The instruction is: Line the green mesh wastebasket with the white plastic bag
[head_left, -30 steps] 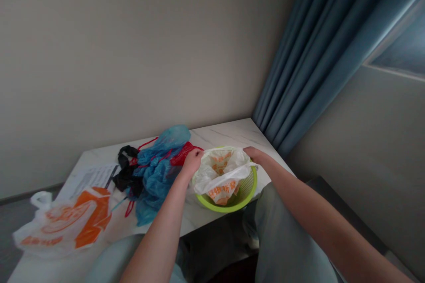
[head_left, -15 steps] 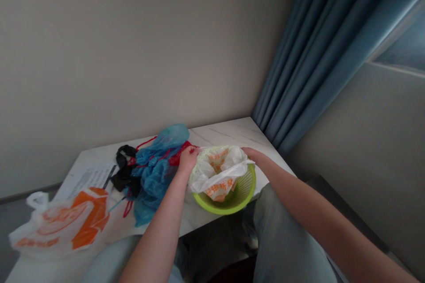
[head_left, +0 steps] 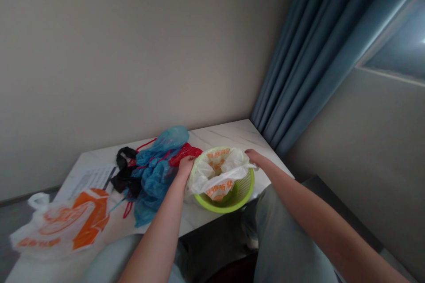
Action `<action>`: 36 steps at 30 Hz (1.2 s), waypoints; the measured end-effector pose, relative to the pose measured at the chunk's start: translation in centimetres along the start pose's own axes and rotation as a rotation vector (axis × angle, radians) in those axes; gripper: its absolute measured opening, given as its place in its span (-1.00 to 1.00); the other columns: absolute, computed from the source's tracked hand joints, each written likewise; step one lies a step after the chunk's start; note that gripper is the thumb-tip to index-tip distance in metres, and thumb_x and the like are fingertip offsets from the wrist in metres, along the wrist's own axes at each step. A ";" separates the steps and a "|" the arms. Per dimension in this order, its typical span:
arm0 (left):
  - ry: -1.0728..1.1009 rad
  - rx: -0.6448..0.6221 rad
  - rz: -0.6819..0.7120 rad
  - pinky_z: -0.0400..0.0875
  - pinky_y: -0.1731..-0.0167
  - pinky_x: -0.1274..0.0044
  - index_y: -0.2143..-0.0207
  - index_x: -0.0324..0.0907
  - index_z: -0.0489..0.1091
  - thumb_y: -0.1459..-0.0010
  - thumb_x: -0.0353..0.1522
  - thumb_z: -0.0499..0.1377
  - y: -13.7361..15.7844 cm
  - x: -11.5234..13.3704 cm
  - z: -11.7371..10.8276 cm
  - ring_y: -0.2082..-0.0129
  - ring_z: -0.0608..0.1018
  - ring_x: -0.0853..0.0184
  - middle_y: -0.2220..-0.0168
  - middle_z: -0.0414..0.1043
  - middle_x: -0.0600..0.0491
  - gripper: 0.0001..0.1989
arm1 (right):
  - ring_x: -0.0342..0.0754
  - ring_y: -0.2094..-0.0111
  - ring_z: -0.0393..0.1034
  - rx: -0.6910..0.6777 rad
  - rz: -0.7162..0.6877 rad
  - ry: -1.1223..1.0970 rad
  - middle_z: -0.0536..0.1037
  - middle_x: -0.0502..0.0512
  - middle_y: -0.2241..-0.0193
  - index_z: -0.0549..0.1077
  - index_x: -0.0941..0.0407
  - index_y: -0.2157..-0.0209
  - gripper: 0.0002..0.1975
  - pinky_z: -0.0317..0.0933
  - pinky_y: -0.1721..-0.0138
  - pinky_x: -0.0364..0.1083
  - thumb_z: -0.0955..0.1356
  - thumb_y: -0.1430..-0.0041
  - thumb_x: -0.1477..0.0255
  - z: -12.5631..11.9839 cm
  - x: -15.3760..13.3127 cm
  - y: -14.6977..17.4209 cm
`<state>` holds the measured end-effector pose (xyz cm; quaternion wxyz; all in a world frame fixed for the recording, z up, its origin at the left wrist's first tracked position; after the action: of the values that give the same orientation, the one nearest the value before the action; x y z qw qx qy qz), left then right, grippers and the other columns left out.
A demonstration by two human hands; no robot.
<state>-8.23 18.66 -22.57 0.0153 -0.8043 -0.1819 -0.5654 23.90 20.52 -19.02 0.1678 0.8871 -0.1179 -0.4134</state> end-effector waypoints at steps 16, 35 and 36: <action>-0.298 -0.015 0.550 0.37 0.04 0.36 0.26 -0.14 0.41 -0.13 -0.17 0.20 11.9 4.7 -3.9 0.15 0.51 0.17 0.20 0.49 -0.04 -0.76 | -0.05 0.26 0.40 0.096 -0.648 0.012 0.52 0.12 0.17 0.40 0.10 -0.05 -0.60 0.30 0.21 -0.08 0.34 -0.20 0.26 -2.8 3.0 10.0; -0.430 -0.233 0.564 0.20 -0.24 0.27 0.13 -0.11 0.36 -0.01 -0.34 0.31 15.9 1.4 -4.1 -0.20 0.36 0.13 -0.17 0.26 -0.09 -0.66 | -0.08 0.35 0.45 -0.079 -0.631 0.226 0.56 0.06 0.39 0.49 0.13 0.40 -0.95 0.28 0.30 -0.15 0.36 -0.08 0.52 -2.3 5.2 10.8; -0.442 -0.212 0.576 0.23 -0.22 0.28 0.17 -0.10 0.36 -0.04 -0.34 0.28 15.8 1.4 -4.1 -0.17 0.39 0.14 -0.14 0.28 -0.08 -0.72 | -0.07 0.36 0.46 -0.107 -0.623 0.260 0.58 0.05 0.40 0.50 0.12 0.42 -0.96 0.28 0.29 -0.14 0.38 -0.09 0.50 -2.1 5.4 10.9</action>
<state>-6.63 3.39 -16.98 0.0508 -0.9222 0.1121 -0.3667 28.09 9.11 -17.21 0.0934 0.9158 0.2030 -0.3338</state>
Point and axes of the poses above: each hand's wrist, its own y-axis away from the middle knuckle, its own z-axis out of the palm, x = y × z, the point moved 2 cm from there along -y, towards the middle knuckle
